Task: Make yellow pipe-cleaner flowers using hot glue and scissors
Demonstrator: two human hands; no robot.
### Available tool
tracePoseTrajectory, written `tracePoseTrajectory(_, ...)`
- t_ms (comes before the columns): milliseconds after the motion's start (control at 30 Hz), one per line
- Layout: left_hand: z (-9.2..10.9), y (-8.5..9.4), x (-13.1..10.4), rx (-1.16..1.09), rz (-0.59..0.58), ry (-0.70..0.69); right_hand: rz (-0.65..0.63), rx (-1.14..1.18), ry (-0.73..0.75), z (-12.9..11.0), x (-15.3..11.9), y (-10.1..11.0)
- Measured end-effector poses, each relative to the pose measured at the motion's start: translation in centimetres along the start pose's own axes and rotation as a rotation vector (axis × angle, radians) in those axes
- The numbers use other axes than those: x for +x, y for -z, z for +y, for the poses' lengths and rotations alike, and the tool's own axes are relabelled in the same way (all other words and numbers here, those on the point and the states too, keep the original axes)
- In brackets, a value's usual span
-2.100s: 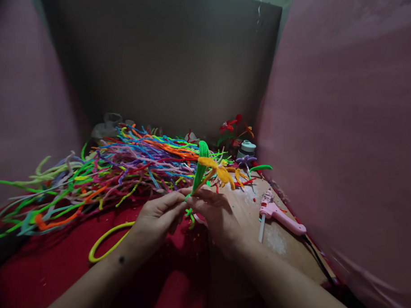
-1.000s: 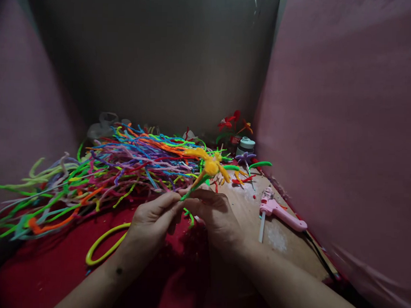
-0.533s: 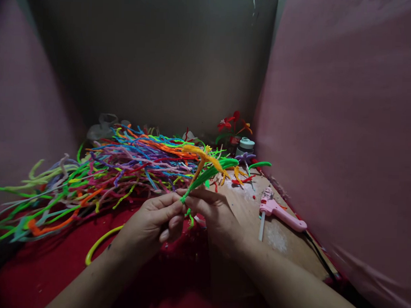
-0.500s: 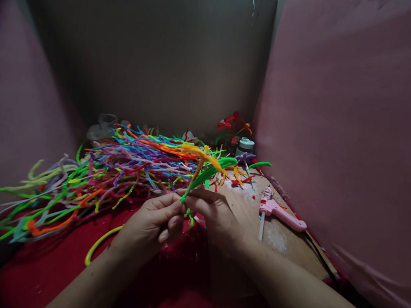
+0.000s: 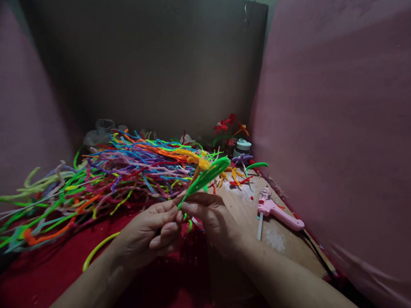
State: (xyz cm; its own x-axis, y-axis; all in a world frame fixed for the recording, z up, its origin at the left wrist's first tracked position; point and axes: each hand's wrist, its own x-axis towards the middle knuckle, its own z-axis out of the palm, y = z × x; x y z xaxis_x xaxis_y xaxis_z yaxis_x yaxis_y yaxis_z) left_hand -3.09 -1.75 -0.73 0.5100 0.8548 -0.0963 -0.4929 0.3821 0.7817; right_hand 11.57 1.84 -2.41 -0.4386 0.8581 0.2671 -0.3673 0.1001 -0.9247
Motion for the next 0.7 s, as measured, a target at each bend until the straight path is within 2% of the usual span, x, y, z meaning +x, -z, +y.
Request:
tracePoseTrajectory(233,0.14,0.19,0.18,0.041,0.015,-0.013,0.002,-0.017,-0.007,-0.20,-0.17,-0.11)
tracePoseTrajectory(433,-0.10,-0.03,0.59,0.185,0.172,-0.090,0.031,0.039,-0.085,-0.68,-0.32,-0.28)
tracePoseTrajectory(567,-0.34,0.06,0.77,0.332,0.238,-0.137,0.064,0.077,-0.071,-0.40,-0.29,-0.33)
tracePoseTrajectory(700,-0.36,-0.07,0.93,0.485,0.298,-0.180,0.075,0.062,-0.128,-0.13,-0.24,-0.41)
